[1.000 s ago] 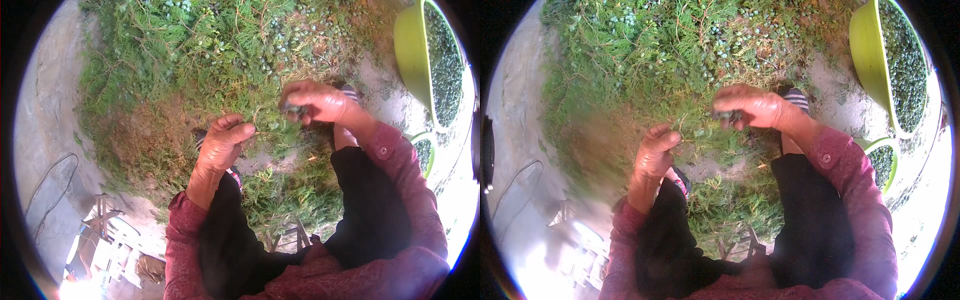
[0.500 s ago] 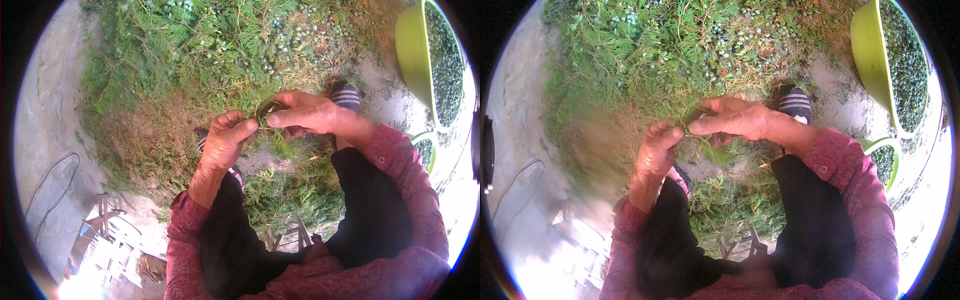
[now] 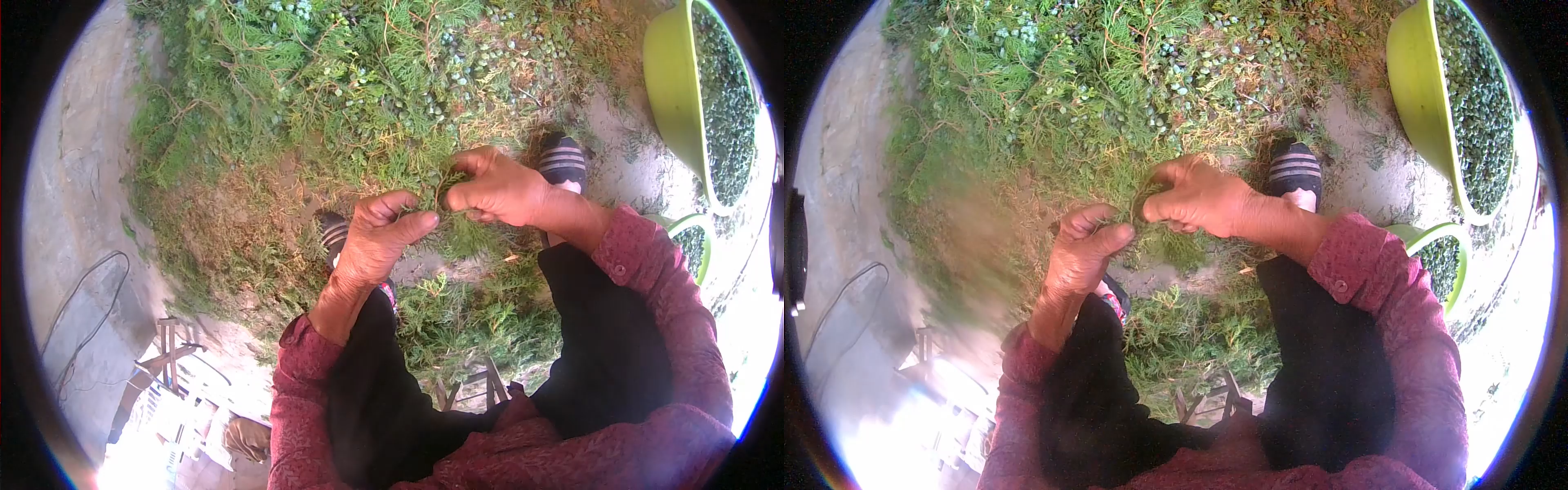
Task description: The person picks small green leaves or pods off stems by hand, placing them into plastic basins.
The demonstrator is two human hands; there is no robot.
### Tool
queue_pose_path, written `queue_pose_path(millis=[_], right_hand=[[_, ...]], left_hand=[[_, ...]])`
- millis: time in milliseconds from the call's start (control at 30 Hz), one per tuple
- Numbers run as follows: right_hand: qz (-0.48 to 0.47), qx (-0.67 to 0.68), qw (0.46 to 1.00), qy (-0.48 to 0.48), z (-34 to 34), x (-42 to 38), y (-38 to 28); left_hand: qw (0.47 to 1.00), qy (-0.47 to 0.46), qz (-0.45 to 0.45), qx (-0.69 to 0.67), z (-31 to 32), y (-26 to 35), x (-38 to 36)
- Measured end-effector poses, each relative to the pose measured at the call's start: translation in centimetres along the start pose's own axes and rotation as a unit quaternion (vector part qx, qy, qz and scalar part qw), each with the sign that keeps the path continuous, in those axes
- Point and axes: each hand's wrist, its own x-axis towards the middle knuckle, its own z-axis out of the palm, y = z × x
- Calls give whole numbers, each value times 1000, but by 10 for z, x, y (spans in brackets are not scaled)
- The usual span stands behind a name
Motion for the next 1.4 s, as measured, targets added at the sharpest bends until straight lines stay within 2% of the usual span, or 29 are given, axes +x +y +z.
queue_pose_path(millis=[33, 67, 100, 133, 200, 233, 267, 300, 333, 367, 400, 500, 533, 567, 633, 667, 700, 767, 833, 900, 933, 1000, 1033, 1067, 1100, 1167, 1200, 1233, 1400], right_hand=[[0, 0, 1000, 0, -1, 4, 6], [-159, -172, 970, 65, -3, 11, 16], [-307, -333, 882, 127, -6, 15, 22], [-234, -290, 914, 158, -14, 11, 17], [-54, -147, 968, 194, -35, -4, 12], [-40, -162, 963, 212, -43, -18, 10], [-96, -151, 956, 233, -51, -41, 9], [-150, -142, 943, 260, -58, -71, 10], [-94, -138, 928, 332, -57, -106, 1], [-88, -189, 888, 409, -64, -141, 6], [-72, -152, 860, 482, -74, -176, 18], [7, -111, 744, 658, -98, -286, 67], [49, -163, 717, 676, -107, -332, 88], [121, -211, 643, 726, -107, -361, 106], [147, -313, 607, 715, -119, -435, 171], [231, -250, 614, 712, -113, -452, 181], [232, -249, 613, 713, -111, -466, 200], [209, -399, 520, 726, -111, -470, 230], [244, -332, 581, 702, -114, -455, 196], [223, -351, 642, 644, -117, -407, 132], [171, -372, 666, 623, -119, -380, 109], [64, -386, 714, 580, -111, -319, 62], [11, -380, 734, 562, -99, -280, 39], [-37, -369, 761, 532, -87, -244, 20], [-81, -358, 782, 504, -77, -209, 4], [-139, -360, 850, 358, -73, -157, -15], [-230, -333, 878, 255, -74, -129, -16], [-316, -297, 889, 149, -71, -104, -16], [-266, -390, 880, 48, -18, -36, -33]], left_hand=[[1000, 0, 0, 0, 3, 2, -2], [999, 13, -11, -30, 8, 7, -3], [998, 25, -23, -61, 12, 11, -6], [998, 22, -24, -61, 9, 15, -9], [997, 17, -17, 78, -5, 23, -20], [990, 97, -44, 88, -1, 26, -24], [980, 158, -75, 91, 4, 24, -25], [989, 101, -29, 103, -23, -3, -21], [982, 94, -135, 91, -14, 18, -19], [987, 120, -87, 64, -9, 13, -21], [987, 153, -41, 38, -4, 8, -23], [993, 112, -42, 6, 5, 13, -23], [994, 103, -43, 8, 6, 14, -19], [993, 82, -72, 36, 7, 16, -16], [991, 55, -101, 64, 14, 17, -11], [988, 72, -72, 114, 19, 17, -9], [981, 91, -43, 165, 21, 16, -8], [976, 54, 0, 210, 11, 5, 0], [946, -6, 73, 317, 6, 13, 0], [896, -44, 124, 425, 13, 24, 0], [856, -62, 218, 464, 12, 26, 4], [910, -7, 200, 362, 14, 10, 3], [904, -4, 204, 376, 21, 14, 1], [868, -29, 291, 400, 18, 11, 9], [866, -20, 289, 408, 18, 16, 11], [801, -59, 368, 469, 22, 25, 11], [802, -47, 369, 468, 22, 22, 11], [801, -45, 367, 472, 23, 23, 10], [750, -45, 389, 533, 26, 24, 10]])
